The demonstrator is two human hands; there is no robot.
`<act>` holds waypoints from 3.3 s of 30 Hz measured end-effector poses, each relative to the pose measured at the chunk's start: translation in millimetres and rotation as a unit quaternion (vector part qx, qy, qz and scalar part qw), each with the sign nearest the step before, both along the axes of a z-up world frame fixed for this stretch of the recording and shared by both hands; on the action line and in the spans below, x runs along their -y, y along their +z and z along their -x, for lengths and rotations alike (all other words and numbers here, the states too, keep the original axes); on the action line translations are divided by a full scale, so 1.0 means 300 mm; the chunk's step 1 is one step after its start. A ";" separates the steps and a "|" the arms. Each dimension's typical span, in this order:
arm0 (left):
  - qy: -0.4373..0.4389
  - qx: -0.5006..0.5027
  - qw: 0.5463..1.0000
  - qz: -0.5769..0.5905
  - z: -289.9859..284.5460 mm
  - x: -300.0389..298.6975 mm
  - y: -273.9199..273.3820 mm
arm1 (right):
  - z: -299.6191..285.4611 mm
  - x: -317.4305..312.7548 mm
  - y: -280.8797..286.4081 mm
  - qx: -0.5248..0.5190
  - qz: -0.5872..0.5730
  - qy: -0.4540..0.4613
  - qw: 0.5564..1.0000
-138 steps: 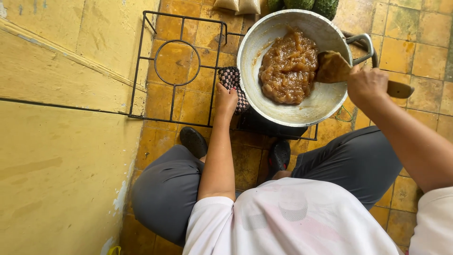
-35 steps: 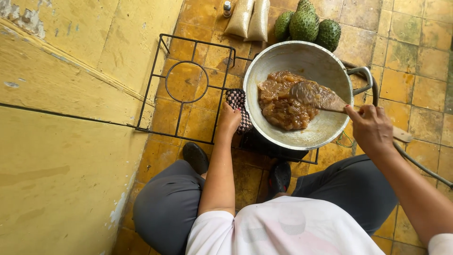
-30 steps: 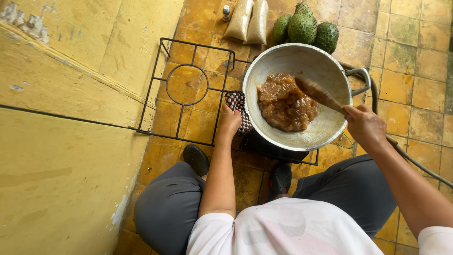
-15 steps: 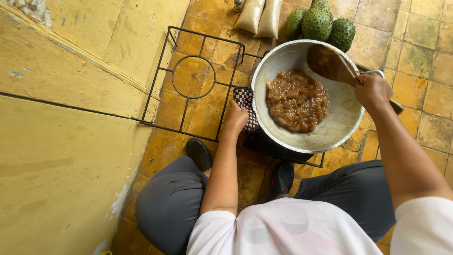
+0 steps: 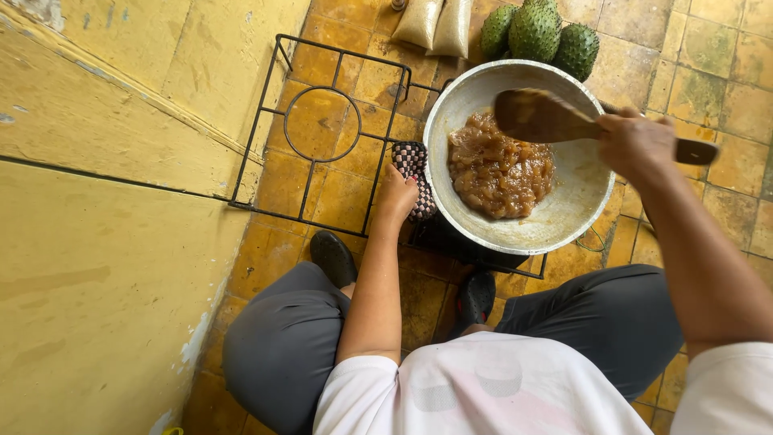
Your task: Stirring a thick brown paste in a pan with a wooden spatula
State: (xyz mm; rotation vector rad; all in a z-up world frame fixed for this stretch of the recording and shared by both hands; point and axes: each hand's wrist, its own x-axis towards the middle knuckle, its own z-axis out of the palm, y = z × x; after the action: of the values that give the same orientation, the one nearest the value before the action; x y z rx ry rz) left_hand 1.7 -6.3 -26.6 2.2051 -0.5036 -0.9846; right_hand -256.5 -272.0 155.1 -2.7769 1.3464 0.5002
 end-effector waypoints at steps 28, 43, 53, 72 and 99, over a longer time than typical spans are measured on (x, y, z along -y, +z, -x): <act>0.020 -0.029 0.999 0.022 0.021 -0.006 0.081 | 0.249 -0.134 0.131 -0.195 0.076 0.033 0.977; 0.020 -0.014 0.999 0.022 0.022 -0.008 0.071 | 0.134 -0.239 -0.153 0.017 0.220 0.190 0.957; 0.012 -0.063 0.998 -0.005 0.008 -0.015 0.111 | 0.323 -0.167 0.073 -0.298 0.086 0.041 0.950; -0.010 0.005 1.000 0.025 0.000 -0.018 0.004 | -0.055 -0.454 -0.381 0.410 -0.531 -0.414 0.615; 0.047 0.103 0.991 -0.066 0.060 -0.130 0.284 | 0.246 -0.442 -0.055 0.461 -0.486 -0.267 0.693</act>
State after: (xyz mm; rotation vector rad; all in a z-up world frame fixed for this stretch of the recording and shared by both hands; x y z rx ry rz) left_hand -16.2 32.6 58.6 2.4404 -0.4327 -0.7651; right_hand -330.3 -139.4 138.5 -1.2819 1.0195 -0.2041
